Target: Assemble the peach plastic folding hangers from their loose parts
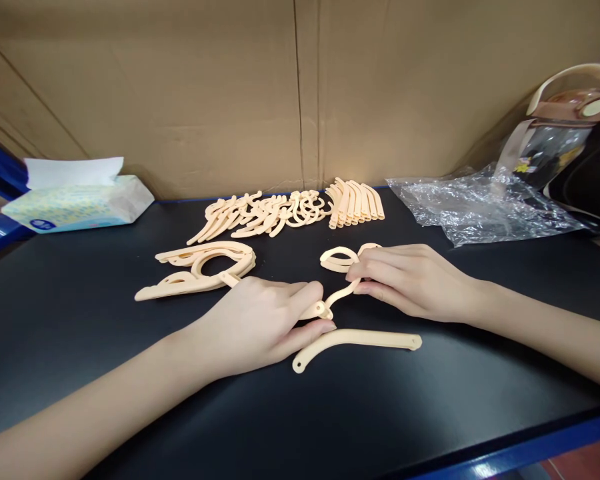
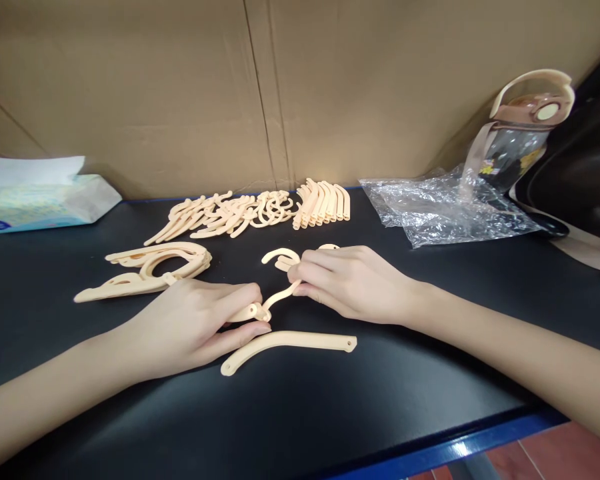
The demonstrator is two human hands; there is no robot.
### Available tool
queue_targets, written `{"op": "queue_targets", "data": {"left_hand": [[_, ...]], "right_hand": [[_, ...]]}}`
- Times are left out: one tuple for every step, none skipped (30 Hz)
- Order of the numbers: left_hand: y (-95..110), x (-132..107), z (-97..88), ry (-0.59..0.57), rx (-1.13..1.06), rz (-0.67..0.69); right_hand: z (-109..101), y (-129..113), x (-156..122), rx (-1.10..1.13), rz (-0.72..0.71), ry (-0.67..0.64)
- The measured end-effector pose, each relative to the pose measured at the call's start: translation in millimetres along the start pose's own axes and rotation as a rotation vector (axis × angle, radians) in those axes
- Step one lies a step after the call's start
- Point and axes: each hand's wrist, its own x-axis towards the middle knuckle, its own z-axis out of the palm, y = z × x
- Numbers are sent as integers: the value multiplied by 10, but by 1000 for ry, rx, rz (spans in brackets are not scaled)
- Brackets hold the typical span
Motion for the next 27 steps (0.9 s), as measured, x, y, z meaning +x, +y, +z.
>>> {"op": "queue_targets", "data": {"left_hand": [[-1,1,1,-3,-2,-5],[-1,3,2,-2,-5,-7],[-2,6,3,-4,-7,-9],[-2,8,5,-8,-10,-10],[-3,9,6,-11,-13,-10],[-3,9,7,-14,-16,-10],[-4,7,9,-17,-20,-9],[-5,4,9,-18,-21,-8],[-5,1,9,-19,-20,-8],[-6,-2,9,-16,-18,-7],[-7,-3,9,-17,-14,-7],[-7,-3,9,-20,-8,-5],[-8,0,9,-22,-2,-3],[-8,4,9,-27,3,0],[-7,10,10,-31,8,2],[-6,15,11,-34,14,3],[-5,19,11,-38,18,2],[-4,22,11,-40,21,1],[-2,23,9,-44,23,-1],[0,21,7,-48,24,-6],[2,19,5,-51,21,-10],[4,15,2,-54,18,-13],[4,12,0,-57,13,-13],[4,8,-2,-56,10,-13],[3,5,-1,-56,9,-11],[1,3,0,-53,9,-7],[-1,2,3,-51,11,-5]], "right_hand": [[-1,-2,1,1,0,0],[-1,-4,3,2,-2,-1],[-1,-5,5,0,-4,-1],[0,-6,7,-3,-6,-1],[1,-6,9,-5,-8,-3],[2,-6,10,-8,-10,-4],[3,-5,11,-10,-12,-4],[5,-4,10,-10,-13,-4],[6,-3,9,-9,-13,-3],[6,-2,8,-8,-13,-1],[6,-1,7,-7,-11,1],[6,0,6,-6,-9,0],[4,0,5,-4,-5,-2],[1,-1,5,-3,-3,-3],[-2,-2,5,-3,0,-3],[-5,-3,6,-1,2,-4],[-8,-4,7,0,3,-5],[-11,-6,9,0,2,-4],[-13,-8,10,1,2,-4],[-14,-9,12,4,5,-5],[-15,-10,13,8,7,-6],[-15,-10,13,13,10,-7],[-15,-10,14,19,12,-7],[-14,-10,15,24,15,-9],[-13,-8,15,28,16,-12],[-11,-7,16,29,14,-15],[-10,-5,17,28,13,-20]]}}
